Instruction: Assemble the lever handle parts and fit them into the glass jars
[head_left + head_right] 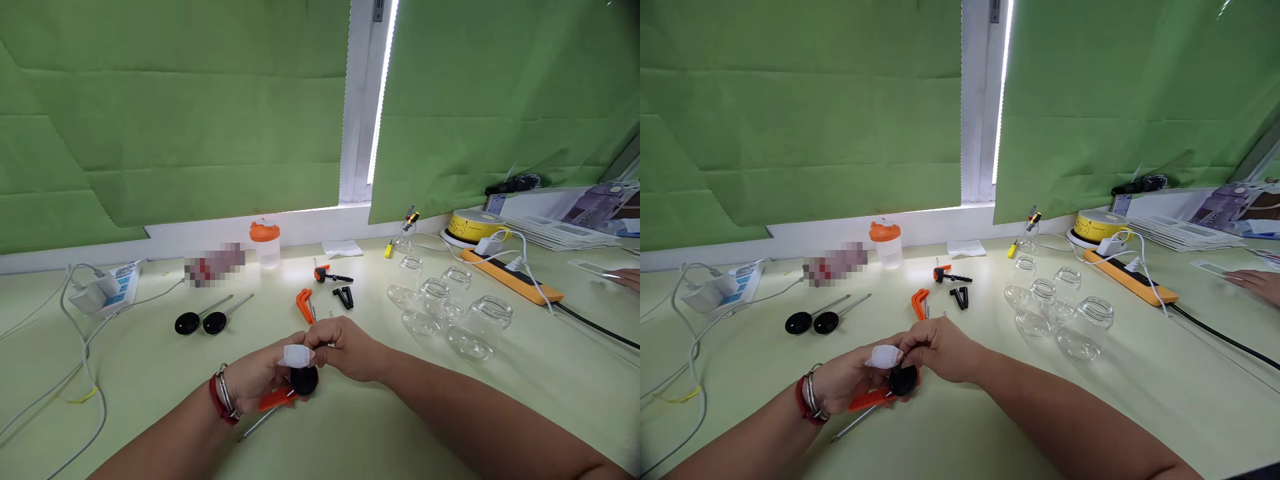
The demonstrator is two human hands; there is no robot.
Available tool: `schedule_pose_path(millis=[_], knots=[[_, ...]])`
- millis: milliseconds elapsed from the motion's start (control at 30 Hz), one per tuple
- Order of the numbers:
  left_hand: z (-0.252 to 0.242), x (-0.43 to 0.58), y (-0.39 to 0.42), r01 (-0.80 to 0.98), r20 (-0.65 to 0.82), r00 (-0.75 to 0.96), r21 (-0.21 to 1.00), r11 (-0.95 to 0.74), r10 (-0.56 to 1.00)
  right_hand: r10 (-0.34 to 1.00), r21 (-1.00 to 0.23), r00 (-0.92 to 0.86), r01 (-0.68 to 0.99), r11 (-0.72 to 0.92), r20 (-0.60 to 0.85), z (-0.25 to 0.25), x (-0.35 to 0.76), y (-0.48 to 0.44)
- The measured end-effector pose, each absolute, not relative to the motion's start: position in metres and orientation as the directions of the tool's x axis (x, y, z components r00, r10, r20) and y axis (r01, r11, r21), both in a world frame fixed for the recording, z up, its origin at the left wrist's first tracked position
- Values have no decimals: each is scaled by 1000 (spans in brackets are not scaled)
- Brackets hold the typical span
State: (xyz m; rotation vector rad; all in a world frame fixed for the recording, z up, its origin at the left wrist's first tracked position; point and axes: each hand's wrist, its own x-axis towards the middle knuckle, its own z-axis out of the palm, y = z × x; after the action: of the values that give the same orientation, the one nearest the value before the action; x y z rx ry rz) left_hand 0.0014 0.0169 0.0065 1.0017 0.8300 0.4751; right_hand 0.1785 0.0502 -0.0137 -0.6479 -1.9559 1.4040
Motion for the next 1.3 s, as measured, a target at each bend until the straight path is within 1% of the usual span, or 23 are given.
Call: schedule_pose_path(millis=[100, 233, 533, 733, 1033, 1300], knots=[[6, 1, 18, 35, -399, 604, 878, 478, 689, 678, -932, -687, 3, 363, 262, -13, 177, 50], [6, 1, 18, 65, -421, 591, 875, 479, 688, 650, -928, -709, -18, 373, 275, -14, 176, 50], [11, 4, 16, 44, -424, 576, 869, 492, 698, 669, -956, -705, -41, 292, 235, -17, 176, 52], [9, 3, 17, 52, -427, 579, 870, 491, 695, 693, -959, -685, -29, 282, 224, -21, 175, 53], [5, 2, 18, 62, -429, 579, 871, 487, 694, 694, -961, -678, -67, 269, 241, -24, 172, 52], [3, 1, 20, 76, -444, 579, 864, 497, 684, 692, -972, -684, -134, 191, 230, -25, 171, 52]])
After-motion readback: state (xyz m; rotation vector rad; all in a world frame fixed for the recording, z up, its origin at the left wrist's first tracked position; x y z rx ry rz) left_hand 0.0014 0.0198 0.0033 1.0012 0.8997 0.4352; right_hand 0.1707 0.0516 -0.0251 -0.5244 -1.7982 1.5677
